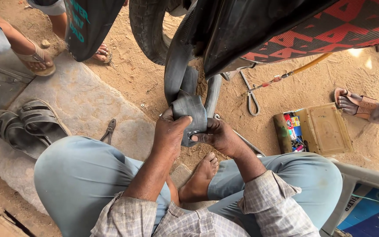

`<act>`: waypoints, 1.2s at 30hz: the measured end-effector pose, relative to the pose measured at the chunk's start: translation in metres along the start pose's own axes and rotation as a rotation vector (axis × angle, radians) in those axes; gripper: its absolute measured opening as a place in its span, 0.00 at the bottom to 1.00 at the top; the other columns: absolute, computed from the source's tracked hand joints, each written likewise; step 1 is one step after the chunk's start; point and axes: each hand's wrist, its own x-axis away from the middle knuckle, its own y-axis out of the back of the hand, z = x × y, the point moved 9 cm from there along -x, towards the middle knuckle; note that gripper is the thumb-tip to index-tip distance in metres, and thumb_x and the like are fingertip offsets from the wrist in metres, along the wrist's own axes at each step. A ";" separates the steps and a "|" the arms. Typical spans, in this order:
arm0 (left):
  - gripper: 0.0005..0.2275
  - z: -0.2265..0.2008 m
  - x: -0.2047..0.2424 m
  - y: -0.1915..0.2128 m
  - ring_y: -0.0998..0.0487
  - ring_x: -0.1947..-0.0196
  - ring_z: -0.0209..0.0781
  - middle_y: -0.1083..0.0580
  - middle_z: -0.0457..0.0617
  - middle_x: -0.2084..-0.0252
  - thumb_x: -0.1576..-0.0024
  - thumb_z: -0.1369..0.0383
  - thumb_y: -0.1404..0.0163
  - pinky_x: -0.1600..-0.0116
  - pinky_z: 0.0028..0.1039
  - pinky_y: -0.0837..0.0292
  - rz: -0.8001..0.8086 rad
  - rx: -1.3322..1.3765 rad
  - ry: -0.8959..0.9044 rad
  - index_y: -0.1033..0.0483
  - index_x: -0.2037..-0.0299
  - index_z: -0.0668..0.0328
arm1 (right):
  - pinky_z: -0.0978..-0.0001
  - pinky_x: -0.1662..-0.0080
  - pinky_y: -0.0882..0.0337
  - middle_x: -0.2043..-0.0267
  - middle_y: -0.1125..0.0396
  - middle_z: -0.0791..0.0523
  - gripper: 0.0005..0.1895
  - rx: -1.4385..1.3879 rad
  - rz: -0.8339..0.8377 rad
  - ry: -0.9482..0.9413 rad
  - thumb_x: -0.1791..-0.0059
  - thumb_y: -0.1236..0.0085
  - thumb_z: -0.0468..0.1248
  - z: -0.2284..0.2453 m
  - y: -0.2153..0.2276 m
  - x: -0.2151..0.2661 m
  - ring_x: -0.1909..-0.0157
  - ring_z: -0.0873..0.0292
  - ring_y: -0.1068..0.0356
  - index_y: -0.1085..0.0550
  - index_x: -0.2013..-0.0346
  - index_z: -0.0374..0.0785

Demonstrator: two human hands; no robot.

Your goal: The person sits on the ground beside a motorcycle wheel, pulls the inner tube out from the tire, and holds a section of the tube against a red electric drill grinder to buff the rubber surface. At the end they handle a small patch piece in their hands.

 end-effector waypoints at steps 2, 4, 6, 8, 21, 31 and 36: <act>0.13 -0.003 0.001 -0.001 0.21 0.65 0.32 0.22 0.49 0.62 0.49 0.79 0.48 0.58 0.25 0.22 -0.025 -0.037 0.027 0.23 0.53 0.69 | 0.67 0.44 0.26 0.52 0.24 0.56 0.17 0.004 -0.006 -0.019 0.52 0.35 0.28 0.005 -0.002 0.001 0.49 0.65 0.27 0.24 0.49 0.31; 0.13 -0.003 0.002 0.000 0.20 0.65 0.32 0.22 0.49 0.63 0.49 0.79 0.48 0.58 0.25 0.21 -0.050 -0.074 0.055 0.24 0.53 0.68 | 0.67 0.44 0.26 0.52 0.24 0.56 0.16 0.009 -0.013 -0.041 0.52 0.36 0.29 0.006 -0.002 0.002 0.49 0.65 0.27 0.24 0.49 0.30; 0.12 -0.003 0.003 0.000 0.21 0.65 0.32 0.22 0.49 0.63 0.48 0.79 0.48 0.59 0.25 0.22 -0.047 -0.065 0.045 0.24 0.54 0.69 | 0.67 0.43 0.26 0.52 0.24 0.56 0.17 0.008 0.004 -0.030 0.52 0.35 0.29 0.007 -0.003 0.002 0.49 0.64 0.27 0.24 0.48 0.31; 0.12 -0.001 0.003 0.002 0.21 0.66 0.32 0.22 0.50 0.63 0.48 0.79 0.48 0.59 0.25 0.22 -0.043 -0.050 0.032 0.23 0.54 0.70 | 0.67 0.43 0.26 0.51 0.24 0.55 0.17 -0.004 0.007 -0.032 0.52 0.35 0.29 0.007 -0.004 0.001 0.48 0.64 0.27 0.24 0.48 0.30; 0.20 0.009 0.015 -0.027 0.21 0.53 0.42 0.23 0.54 0.51 0.42 0.61 0.43 0.49 0.33 0.25 0.055 0.303 0.347 0.27 0.45 0.67 | 0.67 0.41 0.30 0.49 0.25 0.56 0.17 -0.042 -0.001 0.011 0.50 0.36 0.32 0.022 0.005 0.016 0.45 0.64 0.29 0.24 0.48 0.31; 0.24 0.001 0.016 -0.022 0.19 0.48 0.43 0.22 0.54 0.48 0.43 0.58 0.44 0.44 0.34 0.22 0.003 0.299 0.193 0.31 0.42 0.69 | 0.69 0.44 0.30 0.52 0.25 0.57 0.18 0.135 -0.181 0.081 0.50 0.35 0.37 0.042 0.010 0.030 0.50 0.65 0.30 0.23 0.48 0.30; 0.15 0.007 0.016 -0.026 0.19 0.61 0.45 0.21 0.54 0.56 0.47 0.75 0.42 0.55 0.36 0.22 0.080 0.147 0.071 0.24 0.49 0.70 | 0.69 0.42 0.28 0.46 0.26 0.57 0.24 0.223 -0.286 0.115 0.51 0.37 0.39 0.033 0.027 0.055 0.44 0.65 0.28 0.29 0.42 0.34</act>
